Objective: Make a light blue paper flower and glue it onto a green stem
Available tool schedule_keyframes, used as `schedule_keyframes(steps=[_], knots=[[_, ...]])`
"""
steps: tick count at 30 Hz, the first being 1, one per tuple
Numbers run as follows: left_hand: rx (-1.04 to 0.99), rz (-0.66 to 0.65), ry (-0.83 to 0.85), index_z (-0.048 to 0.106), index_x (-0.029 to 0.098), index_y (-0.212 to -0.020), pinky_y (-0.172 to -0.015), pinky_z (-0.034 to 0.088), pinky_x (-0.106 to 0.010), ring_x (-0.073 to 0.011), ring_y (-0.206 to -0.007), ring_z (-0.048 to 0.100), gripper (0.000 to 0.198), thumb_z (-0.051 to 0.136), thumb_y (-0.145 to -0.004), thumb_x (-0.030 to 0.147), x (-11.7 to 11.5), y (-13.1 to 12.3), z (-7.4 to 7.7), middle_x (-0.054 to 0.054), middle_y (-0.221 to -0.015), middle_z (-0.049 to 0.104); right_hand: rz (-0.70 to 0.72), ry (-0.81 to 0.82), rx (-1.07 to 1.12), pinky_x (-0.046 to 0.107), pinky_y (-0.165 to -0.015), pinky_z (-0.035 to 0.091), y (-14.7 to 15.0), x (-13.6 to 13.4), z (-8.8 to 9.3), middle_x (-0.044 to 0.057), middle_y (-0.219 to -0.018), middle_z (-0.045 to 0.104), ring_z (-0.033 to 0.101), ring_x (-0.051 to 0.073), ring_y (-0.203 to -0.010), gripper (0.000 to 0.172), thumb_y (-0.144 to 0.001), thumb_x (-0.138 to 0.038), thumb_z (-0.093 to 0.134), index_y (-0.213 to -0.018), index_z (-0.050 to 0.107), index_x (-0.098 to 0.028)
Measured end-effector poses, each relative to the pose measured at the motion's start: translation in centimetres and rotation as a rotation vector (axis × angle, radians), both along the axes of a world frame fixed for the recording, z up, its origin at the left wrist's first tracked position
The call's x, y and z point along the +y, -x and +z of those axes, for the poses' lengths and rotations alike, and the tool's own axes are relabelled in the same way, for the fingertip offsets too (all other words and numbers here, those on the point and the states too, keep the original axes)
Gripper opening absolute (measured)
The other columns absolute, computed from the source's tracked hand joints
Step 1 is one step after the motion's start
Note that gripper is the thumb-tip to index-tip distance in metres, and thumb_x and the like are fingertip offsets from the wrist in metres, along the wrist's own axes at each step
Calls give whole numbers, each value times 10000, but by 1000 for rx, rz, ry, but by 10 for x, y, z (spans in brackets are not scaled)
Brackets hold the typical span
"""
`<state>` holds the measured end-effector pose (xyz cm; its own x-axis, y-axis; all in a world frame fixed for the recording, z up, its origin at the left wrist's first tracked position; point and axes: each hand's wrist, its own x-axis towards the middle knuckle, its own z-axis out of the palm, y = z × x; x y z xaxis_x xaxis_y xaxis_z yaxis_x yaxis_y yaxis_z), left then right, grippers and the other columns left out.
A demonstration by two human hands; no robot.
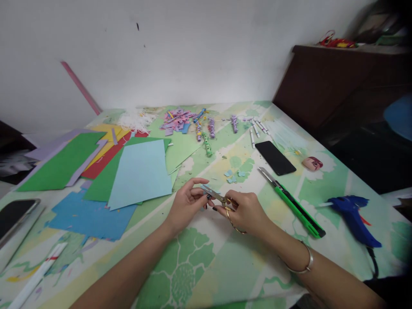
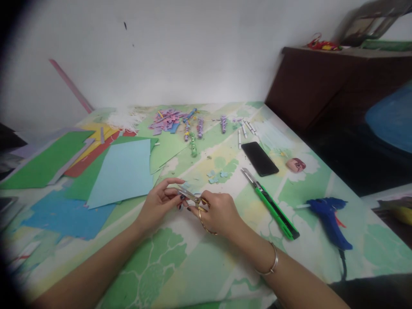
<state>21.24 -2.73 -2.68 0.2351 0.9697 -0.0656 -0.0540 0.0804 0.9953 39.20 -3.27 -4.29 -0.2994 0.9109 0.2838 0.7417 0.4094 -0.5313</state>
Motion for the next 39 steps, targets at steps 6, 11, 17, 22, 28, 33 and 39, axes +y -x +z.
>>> schedule_keyframes(steps=[6, 11, 17, 22, 28, 33, 39], knots=[[5, 53, -6, 491, 151, -1028, -598, 452, -232, -133, -637, 615, 306, 609, -746, 178, 1, 1, 3, -17, -668, 657, 5, 17, -8, 194, -474, 266, -3, 1, 0, -25, -477, 477, 394, 84, -443, 306, -727, -431, 619, -601, 540, -163], [0, 57, -17, 500, 155, -1022, -617, 464, -239, -135, -647, 621, 298, 615, -749, 177, 2, 3, 3, -16, -676, 666, 4, 32, -20, 192, -478, 273, -4, 2, 0, -22, -478, 480, 396, 85, -444, 298, -726, -422, 620, -597, 547, -164], [10, 62, -17, 509, 153, -1015, -615, 467, -235, -124, -623, 610, 291, 622, -748, 178, 3, 4, 3, -18, -673, 671, -2, 38, -41, 191, -475, 264, -5, 3, -1, -31, -476, 469, 382, 82, -448, 285, -700, -412, 643, -587, 548, -168], [10, 77, -13, 509, 155, -1016, -612, 471, -238, -133, -631, 622, 300, 629, -742, 172, 3, 4, 2, -16, -674, 671, -1, 36, -43, 193, -477, 256, -7, 4, -3, -34, -468, 457, 367, 80, -450, 301, -703, -414, 642, -567, 529, -171], [8, 86, -2, 511, 162, -1008, -585, 458, -234, -143, -638, 628, 307, 642, -732, 189, 4, 6, 1, -21, -682, 675, -24, 55, -13, 189, -477, 255, -9, 5, 1, -39, -467, 448, 373, 77, -445, 315, -737, -418, 610, -575, 497, -173], [2, 86, 1, 508, 160, -1005, -605, 459, -241, -142, -647, 627, 301, 636, -733, 184, 4, 5, 3, -23, -687, 674, -24, 76, -40, 190, -491, 260, -7, 4, 6, -39, -493, 453, 393, 84, -468, 311, -735, -428, 604, -602, 469, -180], [2, 70, 11, 499, 163, -1014, -619, 458, -249, -148, -657, 635, 301, 618, -737, 169, 3, 2, 4, -17, -681, 664, -2, 98, -50, 193, -495, 256, -2, 1, 4, -36, -512, 471, 405, 90, -477, 292, -731, -421, 604, -630, 466, -184]])
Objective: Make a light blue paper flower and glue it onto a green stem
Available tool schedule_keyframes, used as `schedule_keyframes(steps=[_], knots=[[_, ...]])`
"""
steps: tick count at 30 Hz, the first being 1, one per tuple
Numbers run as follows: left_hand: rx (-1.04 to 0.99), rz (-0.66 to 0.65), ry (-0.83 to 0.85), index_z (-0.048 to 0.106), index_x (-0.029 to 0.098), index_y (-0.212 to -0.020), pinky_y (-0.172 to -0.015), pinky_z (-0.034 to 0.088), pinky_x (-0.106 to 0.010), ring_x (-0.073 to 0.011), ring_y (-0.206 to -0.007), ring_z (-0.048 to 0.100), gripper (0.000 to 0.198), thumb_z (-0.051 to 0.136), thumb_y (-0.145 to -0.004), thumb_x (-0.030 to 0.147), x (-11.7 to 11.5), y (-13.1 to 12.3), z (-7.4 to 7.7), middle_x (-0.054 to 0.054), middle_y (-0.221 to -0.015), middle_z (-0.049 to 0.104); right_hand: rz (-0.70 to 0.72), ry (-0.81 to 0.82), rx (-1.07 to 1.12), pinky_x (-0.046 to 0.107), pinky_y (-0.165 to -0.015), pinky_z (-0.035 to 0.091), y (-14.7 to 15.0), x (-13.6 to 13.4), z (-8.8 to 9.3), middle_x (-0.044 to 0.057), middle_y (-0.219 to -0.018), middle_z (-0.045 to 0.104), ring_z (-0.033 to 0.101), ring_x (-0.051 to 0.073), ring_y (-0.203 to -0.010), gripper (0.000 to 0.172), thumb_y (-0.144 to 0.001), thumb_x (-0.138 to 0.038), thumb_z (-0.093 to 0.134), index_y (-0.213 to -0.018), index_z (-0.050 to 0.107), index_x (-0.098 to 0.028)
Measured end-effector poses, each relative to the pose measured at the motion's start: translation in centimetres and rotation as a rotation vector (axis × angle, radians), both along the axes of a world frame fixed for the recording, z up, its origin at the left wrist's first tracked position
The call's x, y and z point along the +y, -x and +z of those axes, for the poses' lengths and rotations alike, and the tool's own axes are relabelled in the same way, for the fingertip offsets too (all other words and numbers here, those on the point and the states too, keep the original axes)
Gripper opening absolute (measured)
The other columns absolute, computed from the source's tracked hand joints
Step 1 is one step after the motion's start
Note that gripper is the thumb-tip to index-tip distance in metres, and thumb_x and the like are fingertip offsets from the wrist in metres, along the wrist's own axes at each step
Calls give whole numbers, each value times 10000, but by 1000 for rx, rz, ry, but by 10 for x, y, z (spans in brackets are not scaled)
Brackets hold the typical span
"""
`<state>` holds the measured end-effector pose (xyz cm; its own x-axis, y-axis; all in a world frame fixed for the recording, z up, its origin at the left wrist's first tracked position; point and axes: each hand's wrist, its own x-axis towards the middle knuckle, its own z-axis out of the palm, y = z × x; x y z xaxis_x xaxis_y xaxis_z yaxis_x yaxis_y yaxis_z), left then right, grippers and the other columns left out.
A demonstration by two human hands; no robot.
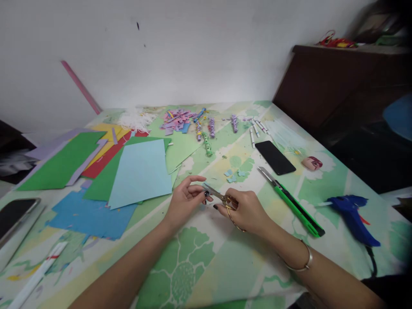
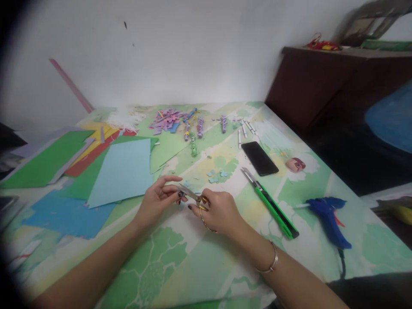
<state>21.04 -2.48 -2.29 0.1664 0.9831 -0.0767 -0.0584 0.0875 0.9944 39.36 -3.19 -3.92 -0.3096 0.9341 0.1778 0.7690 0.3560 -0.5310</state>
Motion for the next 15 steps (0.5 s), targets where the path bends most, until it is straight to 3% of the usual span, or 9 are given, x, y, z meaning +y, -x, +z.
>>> schedule_keyframes(steps=[15], knots=[[-36, -9, 8, 500, 162, -1008, -608, 452, -239, -145, -664, 644, 289, 598, -737, 145, 0, 0, -7, -22, -708, 665, 10, -49, 3, 192, -486, 268, 1, -2, -2, -26, -507, 496, 417, 89, -460, 263, -735, -403, 599, -650, 499, -175]])
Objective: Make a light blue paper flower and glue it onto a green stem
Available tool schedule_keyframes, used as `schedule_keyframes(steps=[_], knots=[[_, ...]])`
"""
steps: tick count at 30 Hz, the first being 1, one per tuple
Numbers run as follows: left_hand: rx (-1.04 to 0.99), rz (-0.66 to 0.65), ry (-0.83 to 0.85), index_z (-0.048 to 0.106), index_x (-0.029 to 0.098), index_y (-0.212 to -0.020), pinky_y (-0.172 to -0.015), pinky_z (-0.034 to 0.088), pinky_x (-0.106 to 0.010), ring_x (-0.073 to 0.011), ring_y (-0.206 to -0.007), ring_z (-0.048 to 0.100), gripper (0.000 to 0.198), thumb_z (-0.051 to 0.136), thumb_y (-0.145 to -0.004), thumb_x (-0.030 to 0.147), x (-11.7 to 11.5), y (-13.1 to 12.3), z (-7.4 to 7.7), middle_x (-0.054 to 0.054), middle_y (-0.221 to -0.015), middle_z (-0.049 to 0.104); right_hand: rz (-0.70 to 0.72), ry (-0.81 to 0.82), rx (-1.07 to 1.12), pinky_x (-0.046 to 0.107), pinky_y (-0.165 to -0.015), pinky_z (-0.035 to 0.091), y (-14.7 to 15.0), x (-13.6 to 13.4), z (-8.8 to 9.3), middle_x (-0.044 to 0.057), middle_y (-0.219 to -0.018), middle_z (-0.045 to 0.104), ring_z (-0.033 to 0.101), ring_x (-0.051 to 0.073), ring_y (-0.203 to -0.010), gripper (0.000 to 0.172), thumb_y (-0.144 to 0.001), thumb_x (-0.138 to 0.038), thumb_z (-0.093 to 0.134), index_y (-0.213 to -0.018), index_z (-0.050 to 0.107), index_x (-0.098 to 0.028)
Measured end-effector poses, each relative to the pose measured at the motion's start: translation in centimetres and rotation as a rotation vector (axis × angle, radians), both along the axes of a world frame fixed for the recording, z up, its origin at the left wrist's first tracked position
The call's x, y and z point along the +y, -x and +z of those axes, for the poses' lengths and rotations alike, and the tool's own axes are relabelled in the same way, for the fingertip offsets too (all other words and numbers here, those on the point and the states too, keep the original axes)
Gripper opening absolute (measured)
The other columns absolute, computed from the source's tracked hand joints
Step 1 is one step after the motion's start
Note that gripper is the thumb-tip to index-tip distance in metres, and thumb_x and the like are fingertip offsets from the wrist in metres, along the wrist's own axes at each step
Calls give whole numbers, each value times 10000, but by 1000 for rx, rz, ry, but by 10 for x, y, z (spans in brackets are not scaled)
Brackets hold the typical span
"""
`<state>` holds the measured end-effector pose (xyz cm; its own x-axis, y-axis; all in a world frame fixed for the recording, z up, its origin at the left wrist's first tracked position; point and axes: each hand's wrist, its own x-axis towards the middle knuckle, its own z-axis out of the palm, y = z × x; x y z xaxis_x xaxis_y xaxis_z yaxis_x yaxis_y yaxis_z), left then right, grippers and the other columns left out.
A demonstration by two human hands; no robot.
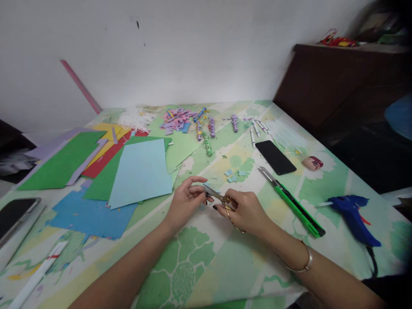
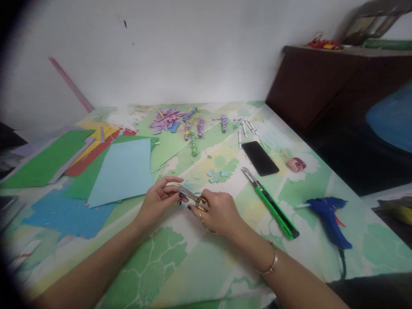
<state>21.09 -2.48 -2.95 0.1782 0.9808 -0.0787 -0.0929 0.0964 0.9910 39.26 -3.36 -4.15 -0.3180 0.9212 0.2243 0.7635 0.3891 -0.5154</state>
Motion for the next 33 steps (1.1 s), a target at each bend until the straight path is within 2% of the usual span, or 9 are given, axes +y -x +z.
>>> schedule_keyframes(steps=[8, 22, 33], knots=[[6, 12, 21, 507, 164, -1001, -599, 457, -246, -151, -649, 644, 297, 614, -723, 164, -1, -2, 2, -18, -701, 665, 9, -25, -3, 194, -483, 280, 0, 1, -1, -19, -497, 503, 424, 89, -452, 271, -758, -398, 584, -623, 518, -173], [25, 54, -6, 519, 162, -982, -579, 472, -240, -142, -613, 640, 317, 657, -697, 180, 2, 4, 5, 1, -677, 639, -2, 28, -21, 200, -481, 276, -4, 4, 0, -22, -470, 478, 395, 89, -444, 294, -740, -428, 600, -603, 555, -171], [26, 95, -51, 527, 167, -975, -643, 500, -263, -134, -621, 634, 319, 668, -690, 181, 6, 10, 1, 5, -706, 635, 19, 62, -42, 210, -484, 259, -7, 5, 2, -34, -459, 452, 363, 85, -449, 309, -743, -432, 598, -579, 546, -176]])
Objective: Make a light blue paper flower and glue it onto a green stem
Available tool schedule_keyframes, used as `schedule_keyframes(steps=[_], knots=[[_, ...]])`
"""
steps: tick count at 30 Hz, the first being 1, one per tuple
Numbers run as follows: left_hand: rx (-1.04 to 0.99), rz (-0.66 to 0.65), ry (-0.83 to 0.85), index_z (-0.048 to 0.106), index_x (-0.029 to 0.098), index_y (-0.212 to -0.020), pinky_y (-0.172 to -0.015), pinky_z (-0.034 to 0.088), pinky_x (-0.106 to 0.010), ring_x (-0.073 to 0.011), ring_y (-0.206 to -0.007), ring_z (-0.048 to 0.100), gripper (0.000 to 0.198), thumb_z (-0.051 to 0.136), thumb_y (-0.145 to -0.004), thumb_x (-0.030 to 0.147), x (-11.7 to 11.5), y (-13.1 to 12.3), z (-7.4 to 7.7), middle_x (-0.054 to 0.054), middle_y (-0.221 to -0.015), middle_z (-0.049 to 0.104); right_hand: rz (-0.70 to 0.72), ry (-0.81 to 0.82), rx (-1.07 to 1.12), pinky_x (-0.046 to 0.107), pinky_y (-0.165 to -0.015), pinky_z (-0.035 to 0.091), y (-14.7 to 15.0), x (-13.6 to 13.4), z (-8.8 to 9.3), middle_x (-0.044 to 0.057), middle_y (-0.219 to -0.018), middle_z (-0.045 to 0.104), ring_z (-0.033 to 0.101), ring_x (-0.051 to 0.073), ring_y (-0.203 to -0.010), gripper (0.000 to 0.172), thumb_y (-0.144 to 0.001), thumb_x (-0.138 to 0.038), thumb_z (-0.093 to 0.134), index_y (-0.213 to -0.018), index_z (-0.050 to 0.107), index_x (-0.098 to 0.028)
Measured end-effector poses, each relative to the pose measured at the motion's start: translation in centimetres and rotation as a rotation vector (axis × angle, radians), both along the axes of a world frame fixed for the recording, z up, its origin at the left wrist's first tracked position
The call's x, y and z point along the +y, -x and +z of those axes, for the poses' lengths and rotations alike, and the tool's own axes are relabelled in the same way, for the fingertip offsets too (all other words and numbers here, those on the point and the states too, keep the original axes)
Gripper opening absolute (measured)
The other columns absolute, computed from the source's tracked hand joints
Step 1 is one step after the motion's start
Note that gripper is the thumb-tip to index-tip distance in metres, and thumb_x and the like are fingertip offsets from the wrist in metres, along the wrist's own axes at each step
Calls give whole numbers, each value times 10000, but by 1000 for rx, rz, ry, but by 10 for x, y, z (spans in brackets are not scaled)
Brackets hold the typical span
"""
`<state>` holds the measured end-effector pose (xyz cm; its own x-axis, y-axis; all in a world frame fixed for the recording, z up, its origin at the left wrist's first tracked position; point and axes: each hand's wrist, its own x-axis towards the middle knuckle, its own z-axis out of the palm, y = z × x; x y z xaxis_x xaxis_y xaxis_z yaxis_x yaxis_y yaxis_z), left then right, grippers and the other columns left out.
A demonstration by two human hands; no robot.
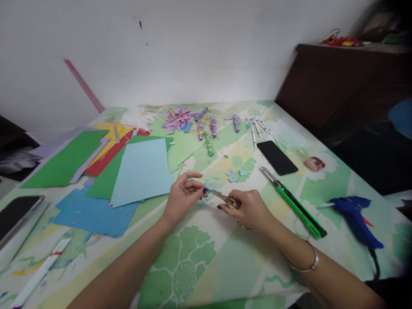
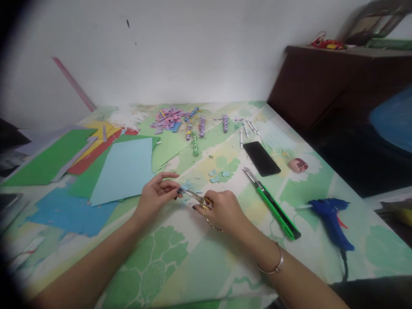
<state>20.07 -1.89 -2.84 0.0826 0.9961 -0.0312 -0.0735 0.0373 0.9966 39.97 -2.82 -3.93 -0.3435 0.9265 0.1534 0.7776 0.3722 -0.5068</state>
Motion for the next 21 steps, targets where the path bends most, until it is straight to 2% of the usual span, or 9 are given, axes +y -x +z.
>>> schedule_keyframes(steps=[14, 21], knots=[[-18, 38, -8, 488, 179, -951, -674, 478, -258, -117, -642, 610, 321, 647, -674, 142, 1, -1, 0, 18, -711, 610, 9, 13, 16, 201, -472, 266, -1, 1, 0, -36, -458, 442, 354, 82, -451, 309, -732, -429, 614, -569, 547, -175], [-56, -25, 47, 474, 190, -1007, -681, 468, -250, -142, -742, 631, 365, 652, -688, 169, -3, -7, -3, 1, -770, 616, -3, 33, 75, 197, -479, 270, 0, 0, 2, -44, -459, 441, 347, 79, -462, 303, -716, -399, 637, -551, 527, -170]])
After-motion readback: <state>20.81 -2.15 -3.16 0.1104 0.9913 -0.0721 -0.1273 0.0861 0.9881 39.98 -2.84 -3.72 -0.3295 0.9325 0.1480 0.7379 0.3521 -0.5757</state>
